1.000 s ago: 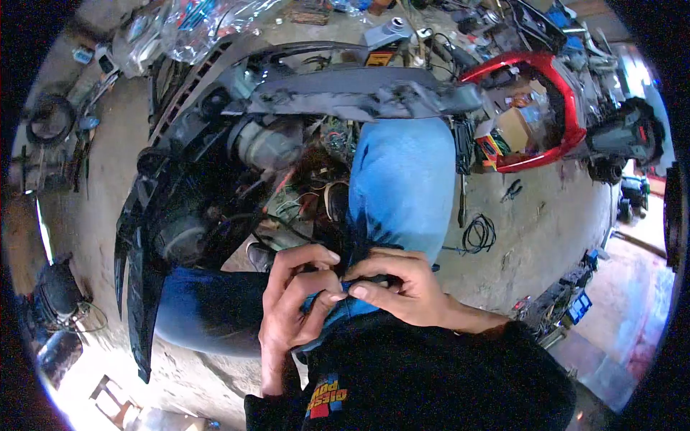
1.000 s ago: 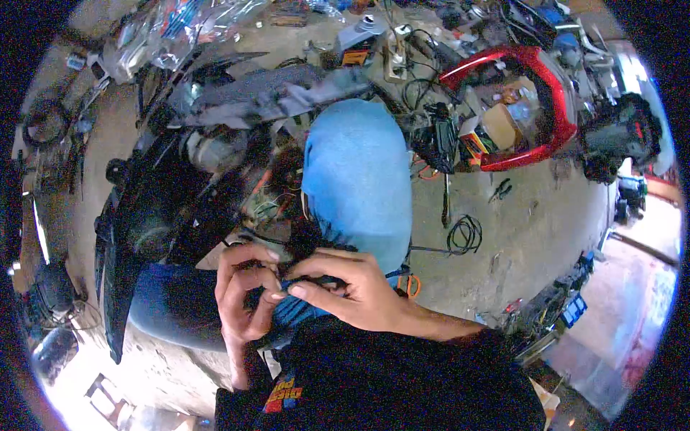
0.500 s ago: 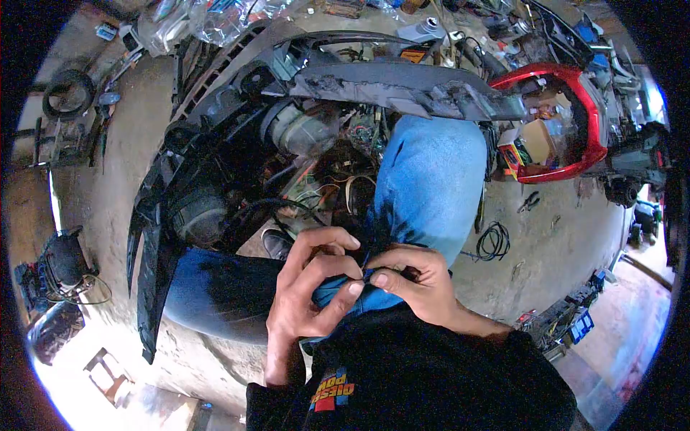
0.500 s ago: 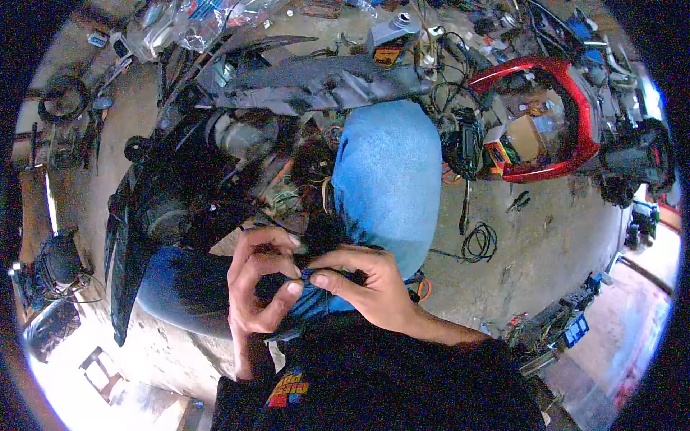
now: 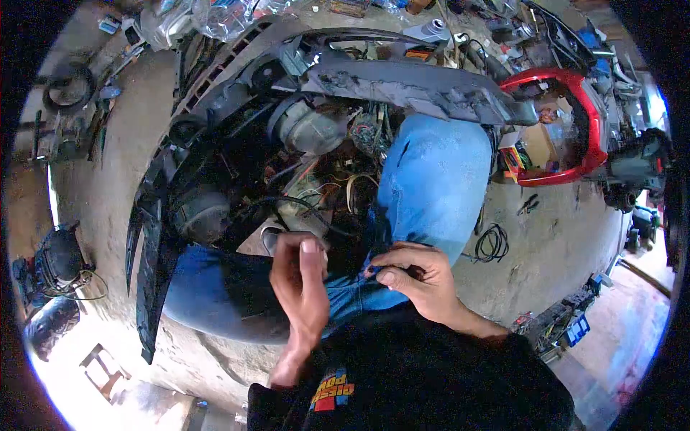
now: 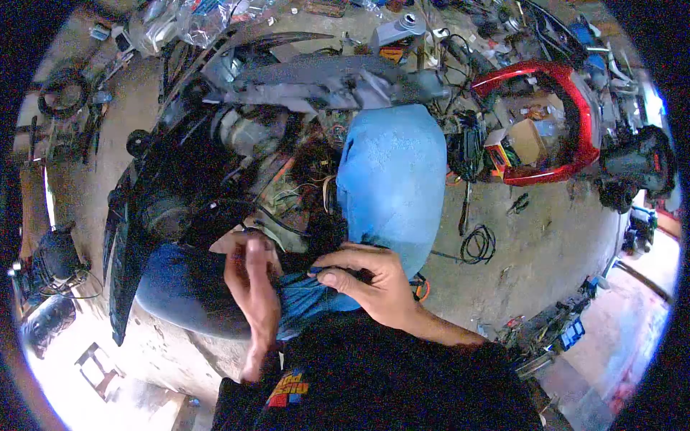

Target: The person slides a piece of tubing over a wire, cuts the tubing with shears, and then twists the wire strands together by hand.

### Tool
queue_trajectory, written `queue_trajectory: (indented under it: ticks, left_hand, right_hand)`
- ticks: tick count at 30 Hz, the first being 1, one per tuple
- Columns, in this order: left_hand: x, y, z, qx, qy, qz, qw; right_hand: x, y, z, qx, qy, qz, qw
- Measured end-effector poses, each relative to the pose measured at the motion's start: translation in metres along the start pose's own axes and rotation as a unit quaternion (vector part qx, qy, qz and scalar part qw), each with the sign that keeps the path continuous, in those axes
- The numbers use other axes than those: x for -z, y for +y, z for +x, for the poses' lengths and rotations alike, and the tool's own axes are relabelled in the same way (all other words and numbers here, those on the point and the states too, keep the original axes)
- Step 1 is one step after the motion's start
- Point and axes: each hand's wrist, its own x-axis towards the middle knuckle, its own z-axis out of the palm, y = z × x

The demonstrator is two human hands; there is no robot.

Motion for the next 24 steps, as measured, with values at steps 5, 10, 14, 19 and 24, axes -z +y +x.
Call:
queue_trajectory:
  ticks: [5,10,14,19,24]
  left_hand:
    - [-0.001,-0.029,0.006,0.011,0.013,0.135,0.991]
    - [-0.012,-0.011,0.008,0.102,-0.103,0.135,0.980]
    - [-0.012,0.004,-0.001,0.079,-0.179,-0.001,0.981]
    - [-0.015,0.008,-0.011,0.043,-0.219,-0.152,0.963]
    - [-0.020,0.013,-0.018,0.017,-0.215,-0.172,0.961]
  right_hand:
    - [0.002,0.000,-0.004,-0.003,0.031,-0.059,0.998]
    - [0.004,0.001,-0.008,-0.007,0.065,-0.118,0.991]
    - [0.007,-0.004,-0.013,0.025,0.089,-0.169,0.981]
    - [0.017,-0.009,-0.019,0.046,0.083,-0.175,0.980]
    - [0.022,-0.015,-0.018,0.065,0.052,-0.179,0.980]
